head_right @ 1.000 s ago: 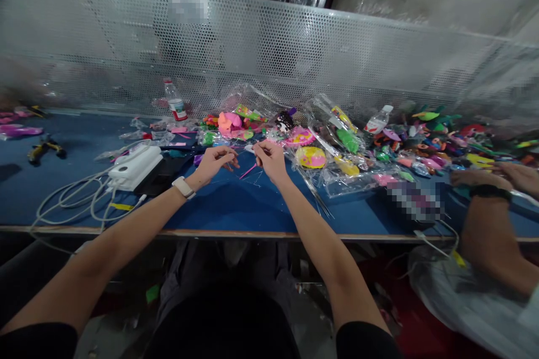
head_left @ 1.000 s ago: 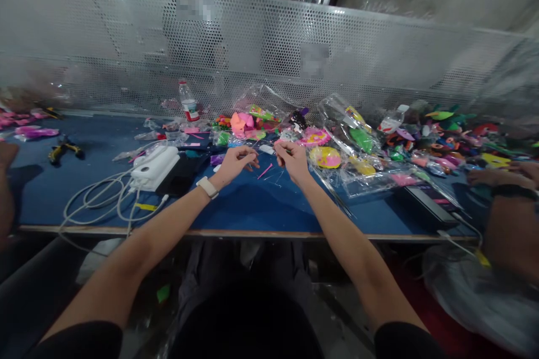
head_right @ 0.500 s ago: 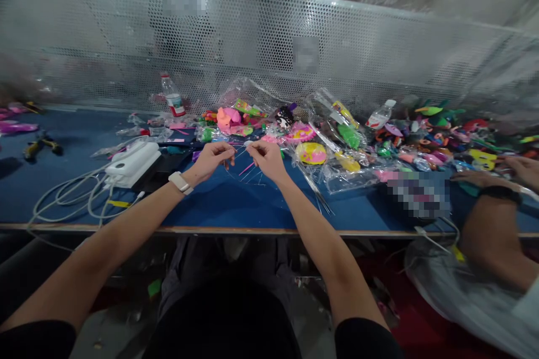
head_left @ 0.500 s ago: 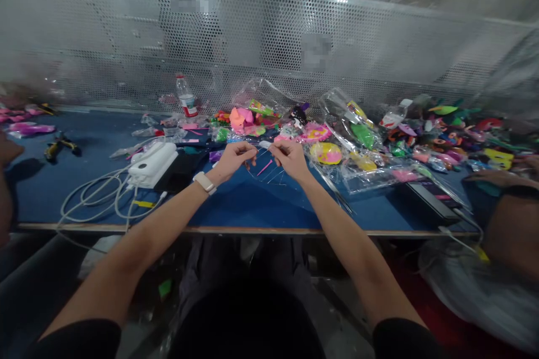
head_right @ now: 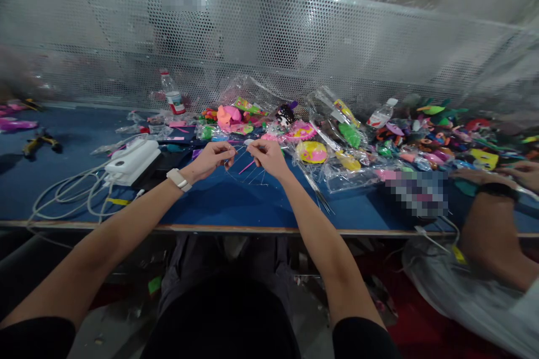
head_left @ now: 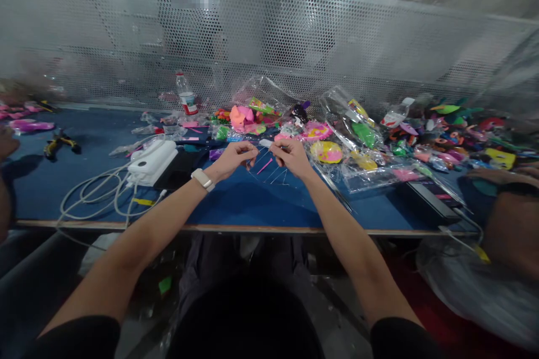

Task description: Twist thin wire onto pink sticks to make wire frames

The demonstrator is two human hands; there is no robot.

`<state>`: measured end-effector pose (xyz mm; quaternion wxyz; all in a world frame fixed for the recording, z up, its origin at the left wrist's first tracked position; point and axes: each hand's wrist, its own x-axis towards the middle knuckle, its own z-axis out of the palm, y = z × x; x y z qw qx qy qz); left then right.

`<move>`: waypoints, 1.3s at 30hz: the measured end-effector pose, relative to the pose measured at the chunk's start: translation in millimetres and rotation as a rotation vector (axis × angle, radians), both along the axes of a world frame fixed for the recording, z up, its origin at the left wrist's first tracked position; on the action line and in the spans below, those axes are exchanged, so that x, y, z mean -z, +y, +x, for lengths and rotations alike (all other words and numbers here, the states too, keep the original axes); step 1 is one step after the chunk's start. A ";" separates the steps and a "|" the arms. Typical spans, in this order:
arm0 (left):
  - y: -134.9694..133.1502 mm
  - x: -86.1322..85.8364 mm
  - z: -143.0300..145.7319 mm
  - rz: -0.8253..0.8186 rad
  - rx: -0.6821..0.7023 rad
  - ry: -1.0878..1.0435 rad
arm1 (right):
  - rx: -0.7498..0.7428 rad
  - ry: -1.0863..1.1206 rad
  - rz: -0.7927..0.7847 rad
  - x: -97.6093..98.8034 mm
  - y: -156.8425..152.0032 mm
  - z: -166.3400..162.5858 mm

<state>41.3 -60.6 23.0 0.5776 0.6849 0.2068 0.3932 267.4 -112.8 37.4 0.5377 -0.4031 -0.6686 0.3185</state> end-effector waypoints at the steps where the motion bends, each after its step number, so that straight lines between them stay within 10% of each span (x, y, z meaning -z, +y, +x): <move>1: -0.3 -0.2 0.4 -0.004 -0.001 -0.002 | -0.007 -0.006 -0.016 -0.6 -0.2 0.5; 9: -5.5 -2.6 4.5 -0.057 -0.016 0.077 | -0.029 -0.145 -0.024 -3.8 -1.9 3.9; 20: -18.4 -15.5 6.0 0.362 -0.194 0.184 | -0.014 -0.211 -0.001 -6.1 -0.5 -5.3; 29: -12.0 -14.3 5.2 0.137 -0.155 0.079 | -0.029 -0.360 0.091 -37.4 18.4 -13.6; 39: -6.9 -11.0 3.2 0.064 -0.131 0.070 | -0.012 -0.258 0.133 -17.5 24.7 -21.9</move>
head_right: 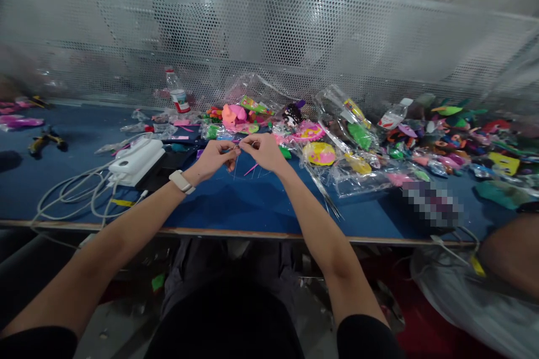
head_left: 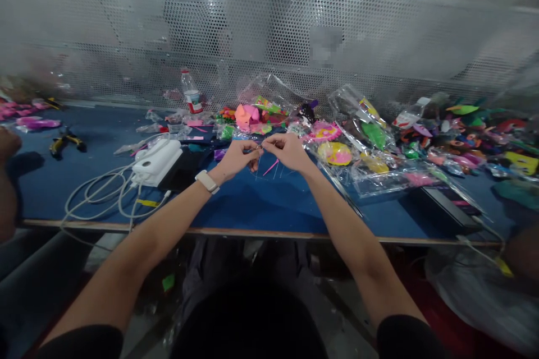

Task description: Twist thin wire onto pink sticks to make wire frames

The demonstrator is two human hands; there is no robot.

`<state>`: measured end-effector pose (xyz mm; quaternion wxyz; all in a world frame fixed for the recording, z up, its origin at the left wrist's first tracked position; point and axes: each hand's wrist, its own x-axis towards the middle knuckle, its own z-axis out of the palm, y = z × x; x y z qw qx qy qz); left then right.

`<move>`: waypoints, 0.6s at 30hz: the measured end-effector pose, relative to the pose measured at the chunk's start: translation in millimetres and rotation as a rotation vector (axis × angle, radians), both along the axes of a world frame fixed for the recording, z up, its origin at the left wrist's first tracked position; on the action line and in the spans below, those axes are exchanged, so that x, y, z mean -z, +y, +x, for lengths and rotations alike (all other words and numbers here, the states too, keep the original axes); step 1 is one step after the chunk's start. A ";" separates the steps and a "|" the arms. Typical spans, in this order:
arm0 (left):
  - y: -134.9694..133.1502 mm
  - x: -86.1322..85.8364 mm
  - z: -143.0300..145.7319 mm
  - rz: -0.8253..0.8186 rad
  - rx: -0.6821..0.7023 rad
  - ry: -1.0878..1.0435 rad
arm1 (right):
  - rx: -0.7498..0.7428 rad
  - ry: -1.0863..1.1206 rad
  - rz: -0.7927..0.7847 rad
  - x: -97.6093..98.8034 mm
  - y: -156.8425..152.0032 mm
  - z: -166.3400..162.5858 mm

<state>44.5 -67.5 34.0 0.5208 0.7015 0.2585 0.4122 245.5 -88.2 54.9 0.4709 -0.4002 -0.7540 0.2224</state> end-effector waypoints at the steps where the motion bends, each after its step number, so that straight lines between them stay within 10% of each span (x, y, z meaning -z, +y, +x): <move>1: 0.0 0.1 0.2 0.002 0.002 -0.002 | 0.005 0.000 0.012 0.7 -1.0 -0.2; 18: 1.1 4.6 0.3 0.123 0.001 0.050 | 0.076 0.107 -0.021 8.7 0.0 -3.6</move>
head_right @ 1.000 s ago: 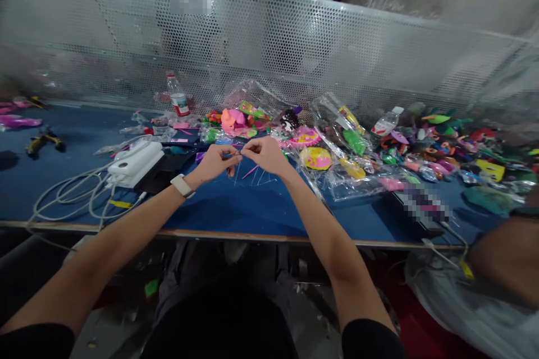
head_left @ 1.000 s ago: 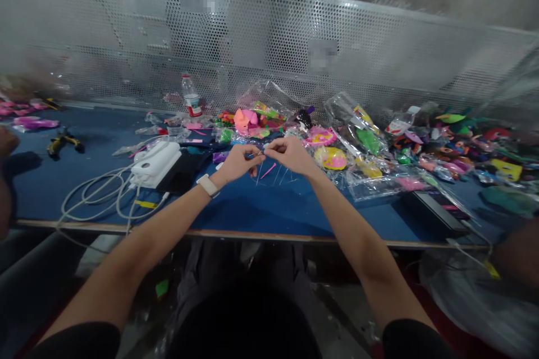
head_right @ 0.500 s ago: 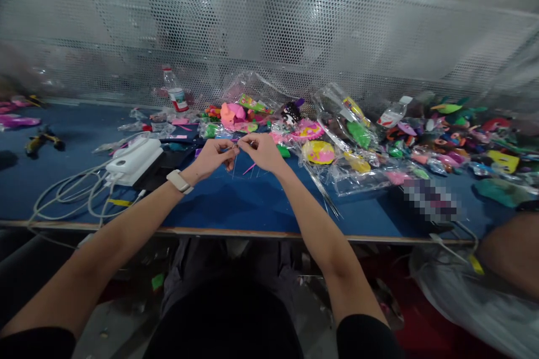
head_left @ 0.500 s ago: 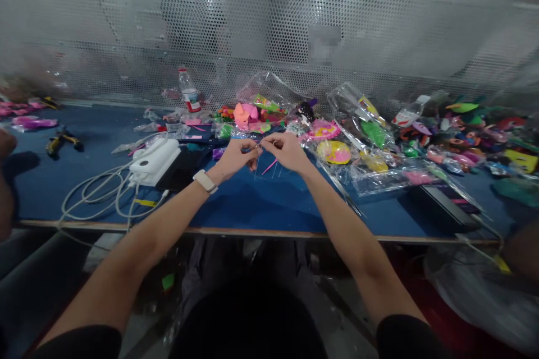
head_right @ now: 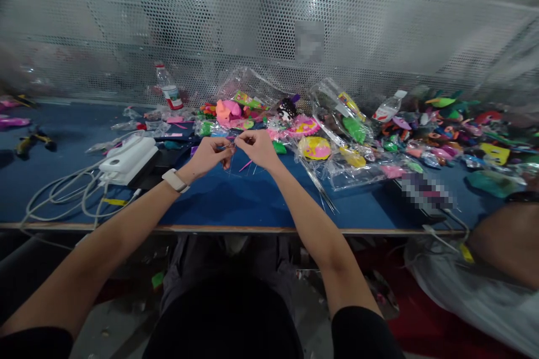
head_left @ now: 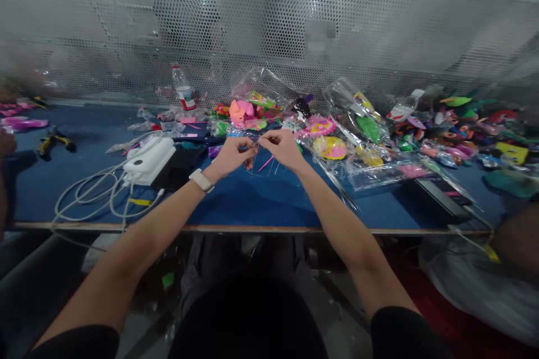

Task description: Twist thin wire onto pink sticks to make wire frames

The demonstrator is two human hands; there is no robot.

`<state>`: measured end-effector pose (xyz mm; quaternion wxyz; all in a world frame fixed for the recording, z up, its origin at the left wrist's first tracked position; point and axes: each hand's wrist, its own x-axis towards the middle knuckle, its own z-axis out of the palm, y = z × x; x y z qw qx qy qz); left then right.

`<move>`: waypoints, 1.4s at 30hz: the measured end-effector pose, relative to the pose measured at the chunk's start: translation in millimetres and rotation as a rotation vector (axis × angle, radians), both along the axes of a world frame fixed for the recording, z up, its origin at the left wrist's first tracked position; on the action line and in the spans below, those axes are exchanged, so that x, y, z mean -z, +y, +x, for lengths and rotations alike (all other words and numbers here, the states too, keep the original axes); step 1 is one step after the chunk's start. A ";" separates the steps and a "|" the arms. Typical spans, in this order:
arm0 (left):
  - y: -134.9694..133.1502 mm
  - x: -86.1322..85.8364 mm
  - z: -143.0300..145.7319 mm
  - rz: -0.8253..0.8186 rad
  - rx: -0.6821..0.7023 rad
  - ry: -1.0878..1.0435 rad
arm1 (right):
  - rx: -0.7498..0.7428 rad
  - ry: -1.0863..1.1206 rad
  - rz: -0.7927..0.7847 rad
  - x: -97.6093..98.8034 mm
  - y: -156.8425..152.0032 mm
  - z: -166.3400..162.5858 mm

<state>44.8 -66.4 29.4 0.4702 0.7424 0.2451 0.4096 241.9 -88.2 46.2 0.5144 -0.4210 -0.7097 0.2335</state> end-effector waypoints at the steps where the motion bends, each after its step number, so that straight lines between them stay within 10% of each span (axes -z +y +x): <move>1: -0.2 0.3 0.2 0.002 -0.003 0.000 | -0.001 0.001 -0.001 -0.1 -0.2 0.2; 25: -1.0 -5.3 1.7 -0.011 -0.022 -0.056 | 0.104 -0.429 0.499 15.1 1.7 19.7; 42: 1.1 -6.0 -2.3 0.214 -0.095 0.053 | 0.035 -0.264 0.196 3.7 -1.8 10.8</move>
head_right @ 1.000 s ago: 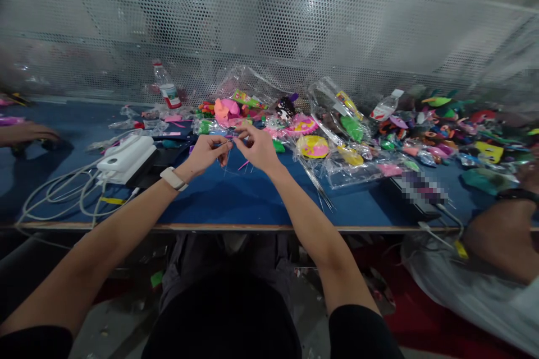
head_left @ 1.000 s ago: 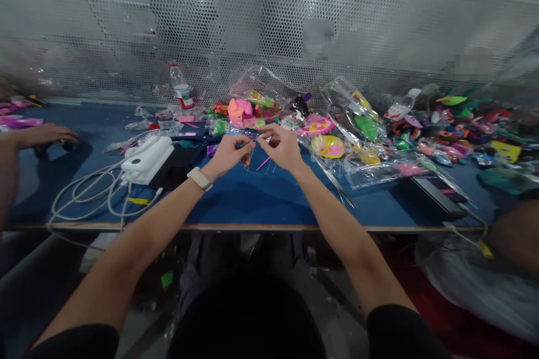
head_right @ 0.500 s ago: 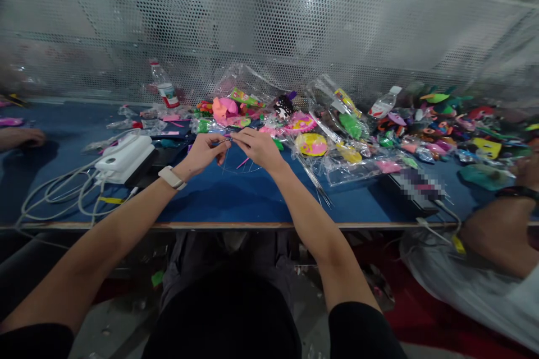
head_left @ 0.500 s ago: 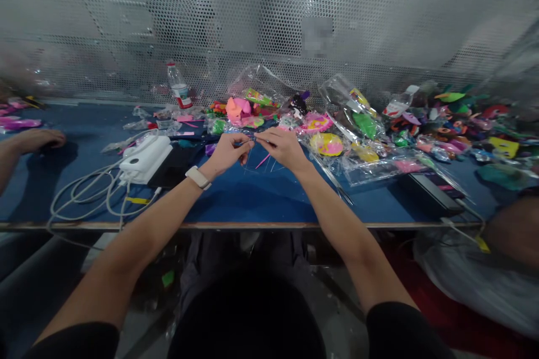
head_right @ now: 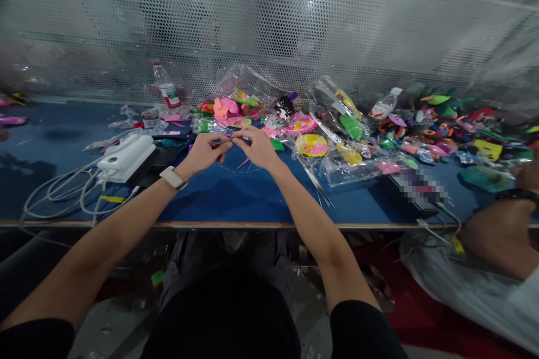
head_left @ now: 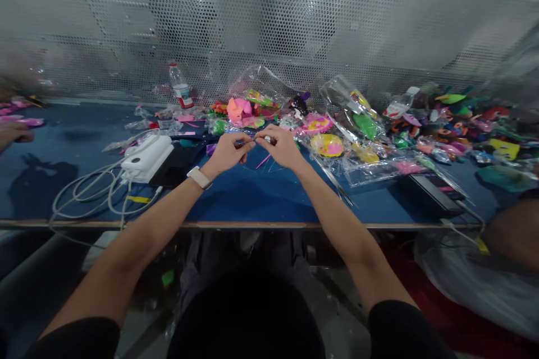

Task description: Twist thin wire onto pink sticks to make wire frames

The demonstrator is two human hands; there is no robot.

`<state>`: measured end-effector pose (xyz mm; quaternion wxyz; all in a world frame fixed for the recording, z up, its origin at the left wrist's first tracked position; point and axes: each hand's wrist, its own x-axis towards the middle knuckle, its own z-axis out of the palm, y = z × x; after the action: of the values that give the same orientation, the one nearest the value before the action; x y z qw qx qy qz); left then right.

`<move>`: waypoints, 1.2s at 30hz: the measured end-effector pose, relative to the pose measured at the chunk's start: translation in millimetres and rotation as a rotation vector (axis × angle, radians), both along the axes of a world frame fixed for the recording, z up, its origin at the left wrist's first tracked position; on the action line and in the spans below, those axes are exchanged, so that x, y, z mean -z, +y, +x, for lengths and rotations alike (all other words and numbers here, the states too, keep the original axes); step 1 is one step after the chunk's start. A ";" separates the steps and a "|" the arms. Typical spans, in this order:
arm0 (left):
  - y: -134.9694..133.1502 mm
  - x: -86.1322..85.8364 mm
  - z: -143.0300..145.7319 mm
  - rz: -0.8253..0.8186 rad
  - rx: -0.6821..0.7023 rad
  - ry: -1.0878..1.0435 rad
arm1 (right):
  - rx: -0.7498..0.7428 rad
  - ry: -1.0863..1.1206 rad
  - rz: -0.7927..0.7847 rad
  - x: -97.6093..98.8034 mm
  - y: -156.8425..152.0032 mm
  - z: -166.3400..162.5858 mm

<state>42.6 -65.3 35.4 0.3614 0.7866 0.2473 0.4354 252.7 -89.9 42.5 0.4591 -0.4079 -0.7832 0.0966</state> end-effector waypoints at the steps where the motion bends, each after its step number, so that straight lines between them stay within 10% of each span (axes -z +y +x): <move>1: 0.1 -0.1 -0.3 0.000 -0.007 0.003 | -0.014 0.024 -0.026 0.0 0.8 0.3; 36: 2.8 -2.6 -6.3 0.007 -0.008 0.096 | -0.193 0.383 -0.355 7.4 7.1 -4.4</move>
<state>36.3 -62.4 38.1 0.3446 0.8068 0.2657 0.3996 248.3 -82.8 35.1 0.5087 -0.3797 -0.6883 0.3511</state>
